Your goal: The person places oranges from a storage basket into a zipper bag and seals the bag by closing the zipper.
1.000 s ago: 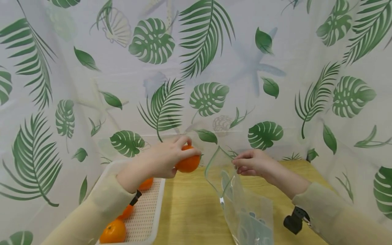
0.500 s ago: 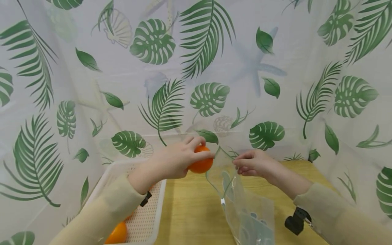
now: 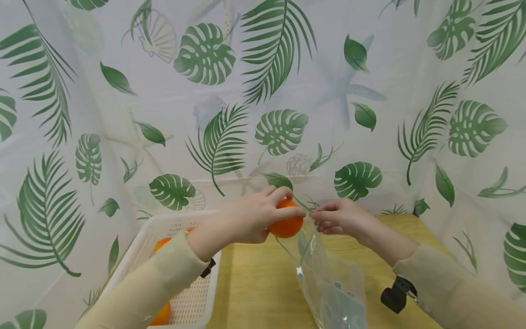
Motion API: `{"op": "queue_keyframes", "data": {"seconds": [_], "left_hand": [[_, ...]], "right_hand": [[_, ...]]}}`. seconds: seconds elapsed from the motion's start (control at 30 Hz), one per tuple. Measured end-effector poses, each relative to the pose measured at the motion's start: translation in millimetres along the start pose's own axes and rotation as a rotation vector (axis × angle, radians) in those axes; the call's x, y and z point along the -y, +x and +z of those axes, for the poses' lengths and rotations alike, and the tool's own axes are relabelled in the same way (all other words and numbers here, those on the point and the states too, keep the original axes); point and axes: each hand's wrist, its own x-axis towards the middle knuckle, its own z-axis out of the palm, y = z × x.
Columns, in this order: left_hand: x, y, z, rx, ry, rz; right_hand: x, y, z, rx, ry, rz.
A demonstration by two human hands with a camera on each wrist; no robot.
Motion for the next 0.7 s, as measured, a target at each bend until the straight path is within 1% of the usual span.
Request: {"op": "queue_keyframes", "data": {"seconds": [0.17,0.3,0.53,0.7], "left_hand": [[-4.1,3.6,1.7,-0.014,0.039,0.046],[-6.6,5.3,4.9,-0.018,0.047,0.06],[-8.1,7.3,11.1,0.008,0.041,0.072],[-10.5,7.9,15.0,0.029,0.067,0.083]], "right_hand": [[1,-0.7,0,0.003,-0.002,-0.008],[0,-1.3,0,0.0,0.006,-0.006],[-2,-1.4,0,0.005,0.008,-0.013],[-2,-1.9,0,0.008,0.02,-0.018]]}}
